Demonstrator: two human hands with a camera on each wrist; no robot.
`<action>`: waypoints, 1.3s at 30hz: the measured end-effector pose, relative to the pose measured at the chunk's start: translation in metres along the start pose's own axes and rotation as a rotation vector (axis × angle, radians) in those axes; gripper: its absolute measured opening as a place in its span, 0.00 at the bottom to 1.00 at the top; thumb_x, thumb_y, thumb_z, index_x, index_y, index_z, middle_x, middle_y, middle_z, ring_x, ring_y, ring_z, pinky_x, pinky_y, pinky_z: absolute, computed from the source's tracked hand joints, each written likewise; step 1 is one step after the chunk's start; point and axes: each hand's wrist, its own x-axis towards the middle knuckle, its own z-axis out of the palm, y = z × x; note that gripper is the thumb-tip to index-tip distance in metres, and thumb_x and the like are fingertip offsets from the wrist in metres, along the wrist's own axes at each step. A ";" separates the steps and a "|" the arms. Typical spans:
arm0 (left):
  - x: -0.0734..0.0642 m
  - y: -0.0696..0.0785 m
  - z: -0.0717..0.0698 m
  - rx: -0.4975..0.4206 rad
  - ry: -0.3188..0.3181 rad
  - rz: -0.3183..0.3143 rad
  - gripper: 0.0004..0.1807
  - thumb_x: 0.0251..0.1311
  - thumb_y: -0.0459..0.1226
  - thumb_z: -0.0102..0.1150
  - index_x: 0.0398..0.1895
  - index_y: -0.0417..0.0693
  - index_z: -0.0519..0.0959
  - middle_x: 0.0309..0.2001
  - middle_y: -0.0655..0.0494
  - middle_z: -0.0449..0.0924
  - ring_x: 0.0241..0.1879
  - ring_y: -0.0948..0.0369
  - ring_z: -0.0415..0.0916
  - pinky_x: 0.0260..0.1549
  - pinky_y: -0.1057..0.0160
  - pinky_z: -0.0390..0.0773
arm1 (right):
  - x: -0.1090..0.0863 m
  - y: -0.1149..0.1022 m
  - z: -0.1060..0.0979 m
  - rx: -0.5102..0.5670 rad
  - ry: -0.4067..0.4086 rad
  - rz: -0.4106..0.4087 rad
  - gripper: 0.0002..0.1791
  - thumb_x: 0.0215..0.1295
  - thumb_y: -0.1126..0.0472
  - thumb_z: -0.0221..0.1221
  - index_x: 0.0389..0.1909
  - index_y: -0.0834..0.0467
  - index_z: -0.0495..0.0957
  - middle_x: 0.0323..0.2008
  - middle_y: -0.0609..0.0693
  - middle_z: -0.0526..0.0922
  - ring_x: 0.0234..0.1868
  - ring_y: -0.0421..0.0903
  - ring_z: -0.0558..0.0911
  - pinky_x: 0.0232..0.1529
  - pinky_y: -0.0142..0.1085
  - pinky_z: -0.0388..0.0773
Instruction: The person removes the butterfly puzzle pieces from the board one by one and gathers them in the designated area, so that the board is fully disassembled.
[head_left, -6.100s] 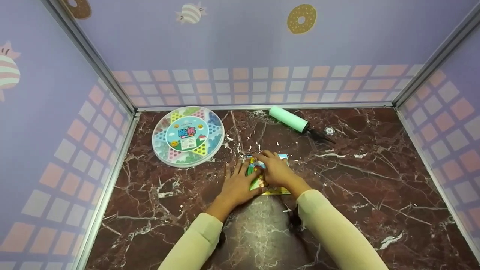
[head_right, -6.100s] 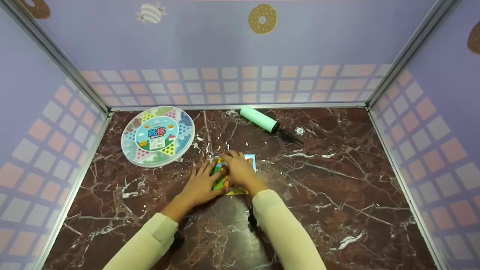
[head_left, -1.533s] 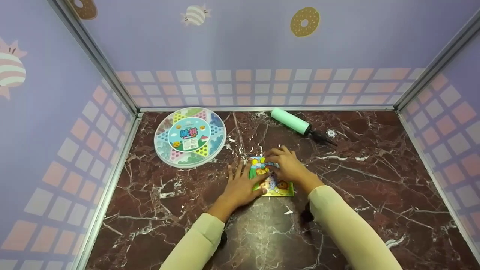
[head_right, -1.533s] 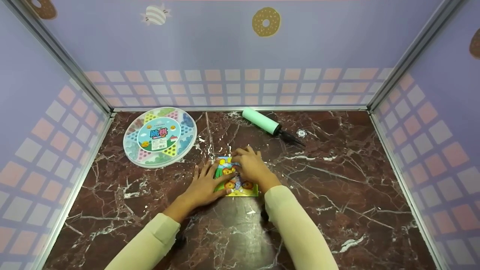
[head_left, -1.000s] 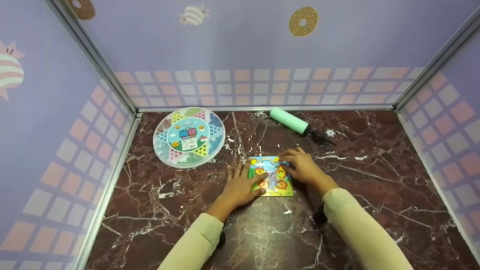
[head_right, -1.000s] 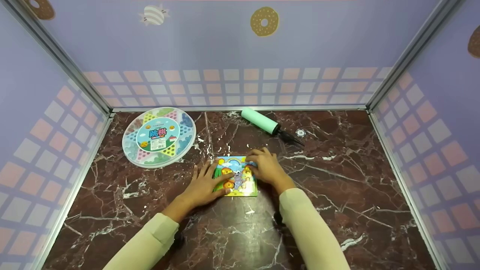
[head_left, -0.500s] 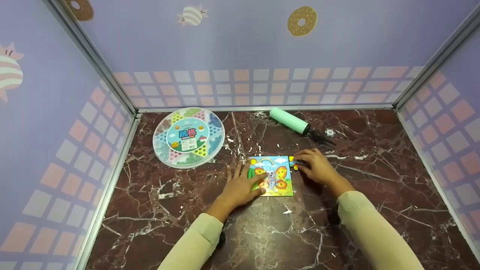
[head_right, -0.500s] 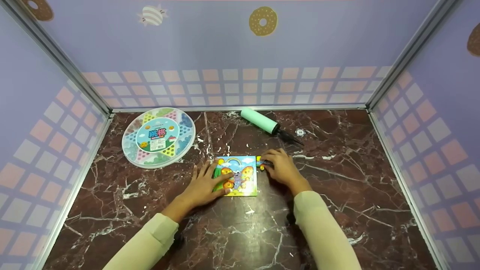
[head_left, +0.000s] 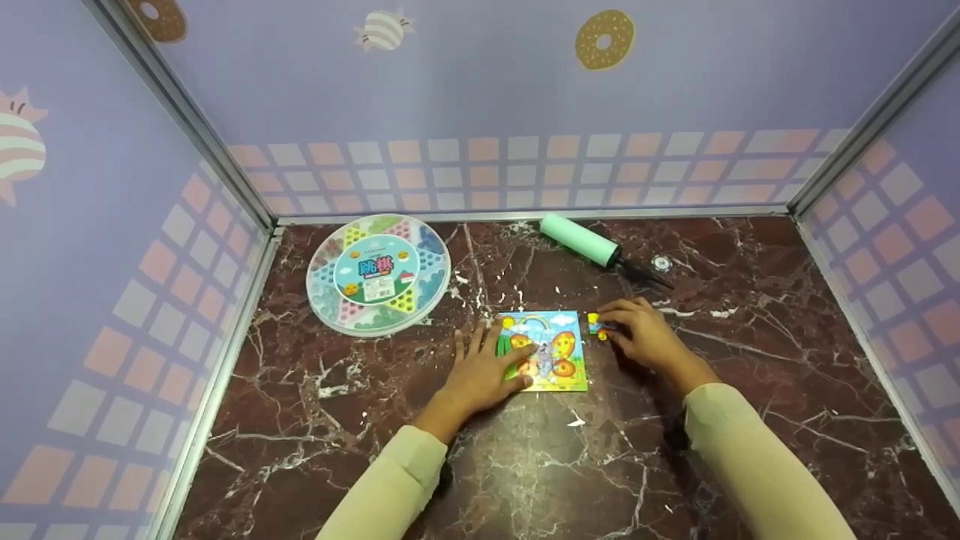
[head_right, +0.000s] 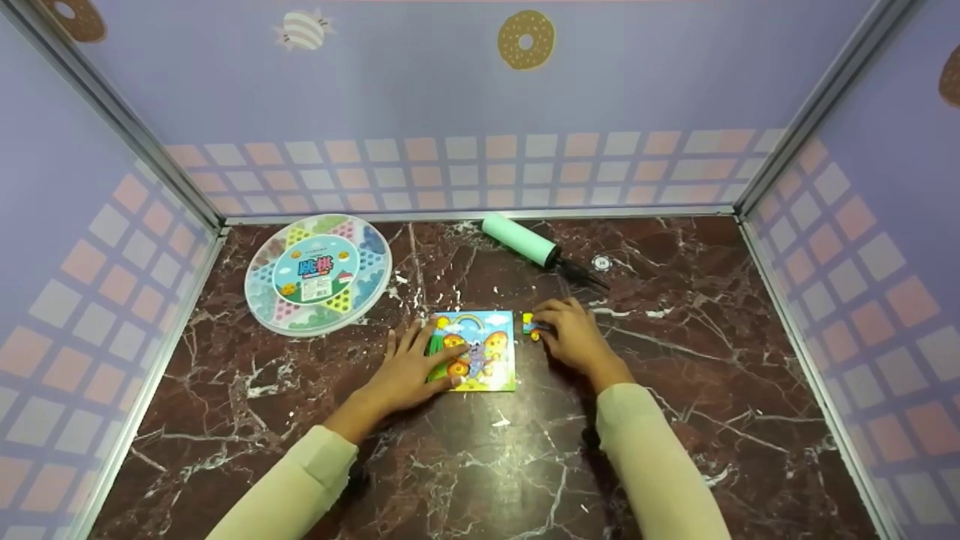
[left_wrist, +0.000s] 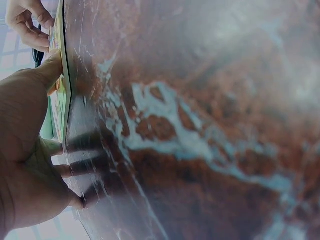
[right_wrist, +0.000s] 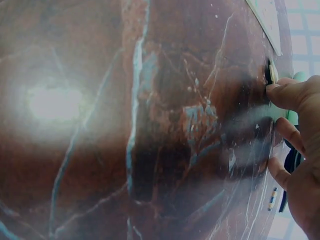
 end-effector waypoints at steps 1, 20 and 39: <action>0.000 0.000 0.000 0.000 0.001 0.000 0.35 0.78 0.67 0.52 0.85 0.81 0.66 0.92 0.40 0.39 0.90 0.33 0.36 0.82 0.19 0.35 | 0.000 -0.001 -0.001 -0.001 -0.005 0.005 0.15 0.66 0.71 0.72 0.53 0.64 0.91 0.58 0.61 0.91 0.53 0.66 0.83 0.54 0.63 0.81; -0.001 0.000 -0.002 -0.011 0.002 0.013 0.35 0.78 0.68 0.52 0.85 0.80 0.66 0.92 0.38 0.42 0.90 0.32 0.37 0.82 0.18 0.36 | -0.001 0.000 -0.001 -0.036 -0.028 0.011 0.15 0.68 0.70 0.72 0.54 0.63 0.91 0.60 0.59 0.90 0.53 0.66 0.83 0.52 0.63 0.82; -0.001 0.001 0.000 0.011 0.002 0.006 0.35 0.78 0.68 0.52 0.85 0.80 0.66 0.92 0.39 0.39 0.90 0.32 0.37 0.82 0.18 0.35 | 0.016 -0.016 0.002 0.027 -0.041 0.110 0.19 0.70 0.63 0.72 0.59 0.63 0.88 0.60 0.61 0.86 0.60 0.67 0.81 0.62 0.71 0.78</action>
